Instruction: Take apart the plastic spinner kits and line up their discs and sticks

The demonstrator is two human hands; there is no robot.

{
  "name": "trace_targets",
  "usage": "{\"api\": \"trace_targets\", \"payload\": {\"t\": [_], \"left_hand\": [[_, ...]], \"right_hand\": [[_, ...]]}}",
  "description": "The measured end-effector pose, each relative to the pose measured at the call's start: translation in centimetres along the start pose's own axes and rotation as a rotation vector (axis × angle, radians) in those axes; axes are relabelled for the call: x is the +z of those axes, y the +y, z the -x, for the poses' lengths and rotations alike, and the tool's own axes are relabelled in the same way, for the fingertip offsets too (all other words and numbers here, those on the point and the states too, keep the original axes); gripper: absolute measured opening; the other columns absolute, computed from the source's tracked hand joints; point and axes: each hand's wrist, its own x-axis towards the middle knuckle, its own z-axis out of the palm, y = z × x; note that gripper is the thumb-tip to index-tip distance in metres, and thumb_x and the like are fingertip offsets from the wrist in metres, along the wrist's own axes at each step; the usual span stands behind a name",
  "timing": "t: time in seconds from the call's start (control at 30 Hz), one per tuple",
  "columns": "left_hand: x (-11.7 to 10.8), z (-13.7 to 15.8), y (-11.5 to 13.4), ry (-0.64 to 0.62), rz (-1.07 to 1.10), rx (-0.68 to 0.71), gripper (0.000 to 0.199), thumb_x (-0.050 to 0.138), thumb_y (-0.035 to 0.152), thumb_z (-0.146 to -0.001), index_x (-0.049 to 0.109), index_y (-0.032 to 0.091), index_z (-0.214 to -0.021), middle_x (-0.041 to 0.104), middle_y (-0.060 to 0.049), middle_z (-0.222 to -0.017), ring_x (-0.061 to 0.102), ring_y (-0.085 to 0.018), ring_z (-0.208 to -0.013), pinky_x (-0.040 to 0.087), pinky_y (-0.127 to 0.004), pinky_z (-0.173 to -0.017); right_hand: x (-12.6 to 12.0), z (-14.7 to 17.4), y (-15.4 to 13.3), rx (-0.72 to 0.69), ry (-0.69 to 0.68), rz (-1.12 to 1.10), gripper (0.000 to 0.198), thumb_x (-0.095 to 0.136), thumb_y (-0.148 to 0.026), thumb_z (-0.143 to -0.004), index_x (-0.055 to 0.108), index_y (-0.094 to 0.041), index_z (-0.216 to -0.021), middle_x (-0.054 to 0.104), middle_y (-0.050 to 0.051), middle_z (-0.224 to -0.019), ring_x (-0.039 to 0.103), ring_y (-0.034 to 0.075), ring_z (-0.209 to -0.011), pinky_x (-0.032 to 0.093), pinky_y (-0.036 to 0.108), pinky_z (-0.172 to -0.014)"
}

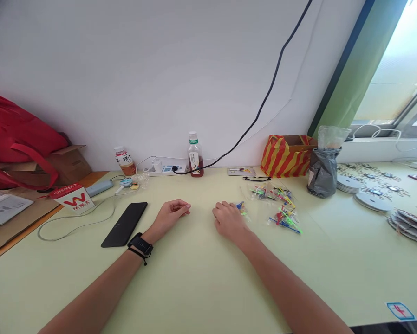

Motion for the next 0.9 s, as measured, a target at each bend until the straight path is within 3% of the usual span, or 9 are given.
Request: {"api": "trace_targets", "payload": {"t": [0.2, 0.37, 0.43, 0.53, 0.67, 0.8, 0.9], "left_hand": [[0.1, 0.1, 0.0, -0.024, -0.043, 0.022, 0.036, 0.075, 0.052, -0.085, 0.075, 0.017, -0.089, 0.077, -0.007, -0.082, 0.071, -0.02, -0.079, 0.054, -0.03, -0.075], [0.3, 0.2, 0.1, -0.036, -0.105, 0.059, 0.032, 0.073, 0.049, -0.087, 0.075, 0.017, -0.088, 0.076, -0.006, -0.079, 0.071, -0.021, -0.078, 0.052, -0.03, -0.074], [0.5, 0.4, 0.3, -0.033, -0.137, 0.081, 0.032, 0.072, 0.049, -0.088, 0.074, 0.017, -0.087, 0.076, -0.005, -0.078, 0.07, -0.02, -0.077, 0.051, -0.03, -0.072], [1.2, 1.1, 1.0, -0.028, -0.193, 0.143, 0.035, 0.064, 0.052, -0.094, 0.075, 0.018, -0.096, 0.076, -0.005, -0.086, 0.07, -0.021, -0.081, 0.051, -0.03, -0.072], [2.2, 2.5, 2.9, -0.09, -0.146, 0.192, 0.046, 0.055, 0.054, -0.1, 0.065, 0.023, -0.134, 0.074, -0.008, -0.122, 0.069, -0.024, -0.109, 0.055, -0.034, -0.089], [3.4, 4.0, 4.4, -0.212, -0.034, 0.213, 0.056, 0.05, 0.052, -0.104, 0.046, 0.029, -0.155, 0.052, -0.008, -0.157, 0.048, -0.029, -0.145, 0.044, -0.042, -0.116], [4.6, 4.8, 4.6, -0.271, 0.05, 0.204, 0.06, 0.051, 0.051, -0.104, 0.036, 0.035, -0.161, 0.031, -0.005, -0.17, 0.034, -0.031, -0.154, 0.035, -0.048, -0.124]], "right_hand": [[-0.3, 0.2, 2.4, 0.231, 0.005, 0.053, 0.018, 0.053, -0.003, -0.086, 0.066, -0.016, -0.09, 0.068, 0.013, -0.105, 0.059, 0.028, -0.104, 0.041, 0.037, -0.087], [-0.3, 0.2, 3.9, 0.328, 0.071, 0.02, 0.014, 0.054, -0.01, -0.091, 0.066, -0.015, -0.094, 0.068, 0.015, -0.103, 0.059, 0.031, -0.106, 0.044, 0.041, -0.093], [-0.3, 0.2, 3.4, 0.283, 0.147, -0.073, 0.014, 0.054, -0.013, -0.094, 0.067, -0.015, -0.1, 0.069, 0.015, -0.107, 0.058, 0.031, -0.113, 0.045, 0.042, -0.099], [-0.4, 0.4, 1.5, 0.105, 0.222, -0.293, 0.021, 0.055, -0.018, -0.097, 0.065, -0.018, -0.116, 0.068, 0.012, -0.117, 0.057, 0.029, -0.121, 0.048, 0.042, -0.103], [-0.7, 1.2, -1.7, -0.159, 0.159, -0.555, 0.053, 0.057, -0.03, -0.101, 0.044, -0.023, -0.152, 0.055, 0.011, -0.148, 0.047, 0.025, -0.14, 0.042, 0.044, -0.117], [-1.3, 1.9, -4.2, -0.226, 0.022, -0.719, 0.098, 0.065, -0.056, -0.096, 0.005, -0.026, -0.168, 0.017, 0.013, -0.172, 0.013, 0.028, -0.16, 0.023, 0.051, -0.128], [-1.8, 2.3, -5.5, -0.175, -0.072, -0.862, 0.109, 0.068, -0.065, -0.091, 0.0, -0.029, -0.168, 0.009, 0.014, -0.174, 0.001, 0.033, -0.161, 0.015, 0.06, -0.128]]}}
